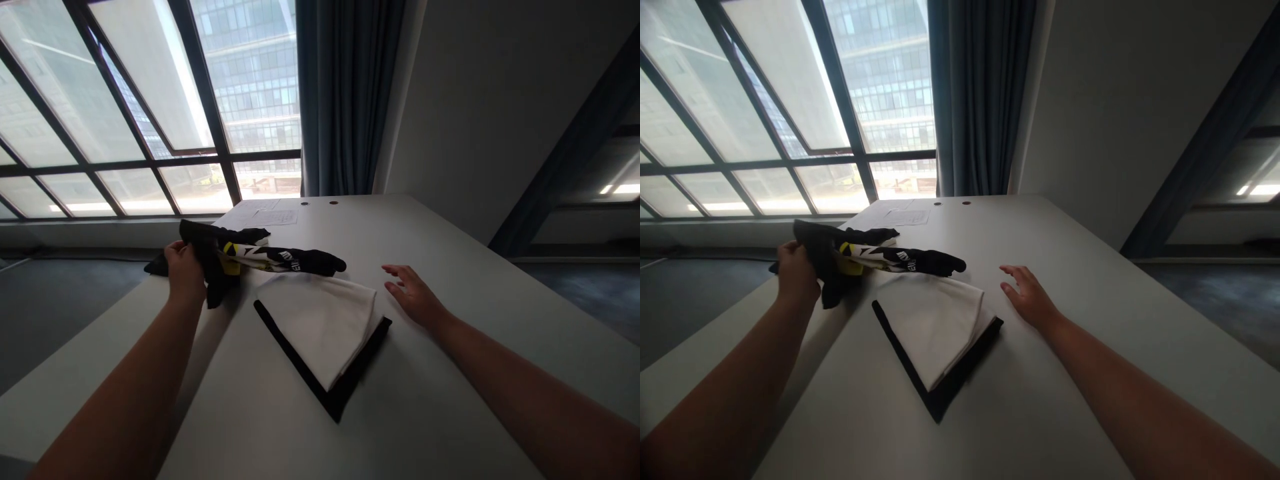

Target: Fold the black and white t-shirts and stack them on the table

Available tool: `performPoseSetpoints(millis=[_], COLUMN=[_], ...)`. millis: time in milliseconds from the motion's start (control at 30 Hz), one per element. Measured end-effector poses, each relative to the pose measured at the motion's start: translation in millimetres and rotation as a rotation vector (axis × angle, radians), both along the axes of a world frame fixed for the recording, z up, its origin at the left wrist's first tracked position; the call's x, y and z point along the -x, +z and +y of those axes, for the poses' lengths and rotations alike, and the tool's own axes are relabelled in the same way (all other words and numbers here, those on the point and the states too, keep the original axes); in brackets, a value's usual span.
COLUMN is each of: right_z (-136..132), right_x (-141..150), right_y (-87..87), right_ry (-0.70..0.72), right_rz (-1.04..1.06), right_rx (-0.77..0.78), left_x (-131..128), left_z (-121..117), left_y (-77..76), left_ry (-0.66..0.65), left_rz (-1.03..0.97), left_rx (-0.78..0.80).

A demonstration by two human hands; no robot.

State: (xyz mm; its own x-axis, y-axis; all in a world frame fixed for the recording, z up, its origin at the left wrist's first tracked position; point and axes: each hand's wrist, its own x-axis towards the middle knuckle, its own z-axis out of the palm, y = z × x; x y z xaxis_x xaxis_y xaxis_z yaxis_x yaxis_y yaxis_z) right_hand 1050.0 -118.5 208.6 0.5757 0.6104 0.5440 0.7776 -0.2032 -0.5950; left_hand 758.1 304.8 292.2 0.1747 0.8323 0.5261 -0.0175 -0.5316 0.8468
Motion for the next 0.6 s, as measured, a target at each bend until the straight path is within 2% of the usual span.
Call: performPoseSetpoints(millis=[67, 167, 200, 267, 333, 433, 500, 567, 600], right_z=[2.4, 3.9, 3.8, 3.4, 3.3, 3.7, 3.7, 3.0, 2.6], right_x=[2.3, 3.1, 2.9, 2.2, 2.0, 2.7, 3.1, 2.9, 2.4], right_y=[-1.1, -2.5, -2.9, -3.3, -3.1, -2.2, -1.6, -1.5, -1.6], right_ry=[0.030, 0.056, 0.061, 0.069, 0.077, 0.083, 0.082, 0.082, 0.084], right_rz=[-0.006, -0.020, -0.023, -0.023, -0.018, -0.014, -0.017, -0.016, -0.013], right_rx=[0.022, 0.061, 0.074, 0.099, 0.120, 0.136, 0.137, 0.138, 0.141], left_x=[1.1, -7.2, -12.1, -23.3, -34.4, -49.0, -57.1, -63.4, -65.2], left_z=[1.1, -9.2, -13.7, -21.9, -28.5, -34.6, -33.8, -25.2, -17.2], left_y=[-9.2, -29.9, -36.4, -46.1, -51.2, -52.4, -46.4, -29.0, -15.1], left_ry=[0.012, -0.172, -0.198, -0.167, -0.144, -0.229, -0.253, -0.207, -0.155], left_rz=[0.126, 0.608, 0.773, 1.040, 1.193, 1.276, 1.241, 1.127, 1.035], left_rx=[-0.109, -0.356, -0.411, -0.480, -0.529, -0.626, -0.631, -0.565, -0.513])
